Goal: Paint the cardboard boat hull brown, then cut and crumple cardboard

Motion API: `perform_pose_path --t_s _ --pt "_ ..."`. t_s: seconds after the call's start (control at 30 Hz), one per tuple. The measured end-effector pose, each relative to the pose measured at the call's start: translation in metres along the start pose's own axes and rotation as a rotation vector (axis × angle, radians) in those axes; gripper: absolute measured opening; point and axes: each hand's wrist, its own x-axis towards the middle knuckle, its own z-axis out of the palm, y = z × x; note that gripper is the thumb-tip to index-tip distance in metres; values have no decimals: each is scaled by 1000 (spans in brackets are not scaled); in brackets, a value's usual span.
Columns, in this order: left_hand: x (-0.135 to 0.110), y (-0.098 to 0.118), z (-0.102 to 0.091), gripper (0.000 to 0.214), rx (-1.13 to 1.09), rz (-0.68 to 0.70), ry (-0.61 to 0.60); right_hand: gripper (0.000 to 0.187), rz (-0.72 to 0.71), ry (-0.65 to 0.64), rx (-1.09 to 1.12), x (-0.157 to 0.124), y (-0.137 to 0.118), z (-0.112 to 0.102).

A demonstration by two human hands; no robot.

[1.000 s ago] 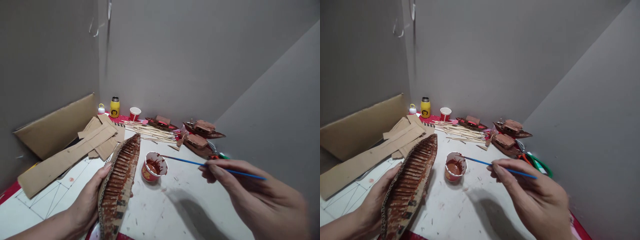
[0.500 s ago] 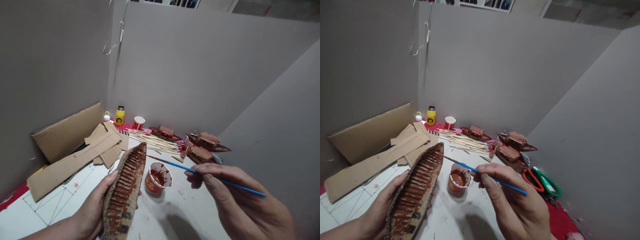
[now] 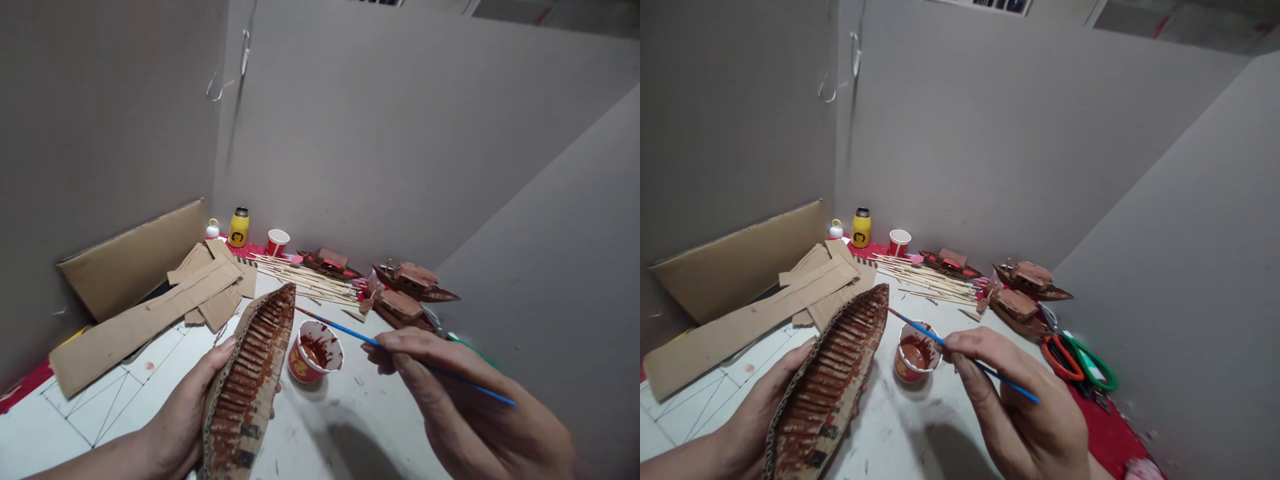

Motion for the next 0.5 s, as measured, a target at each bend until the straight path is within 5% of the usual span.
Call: perform_pose_path --t_s 0.17,0.33,0.5 --pt "-1 0 5 26 -11 47 18 27 -13 -89 15 -2 -5 -4" --pt "-3 3 6 27 25 30 25 27 46 58 0 -5 -6 -5" --pt "-3 4 5 32 56 16 -7 25 30 -17 38 -2 -6 2"
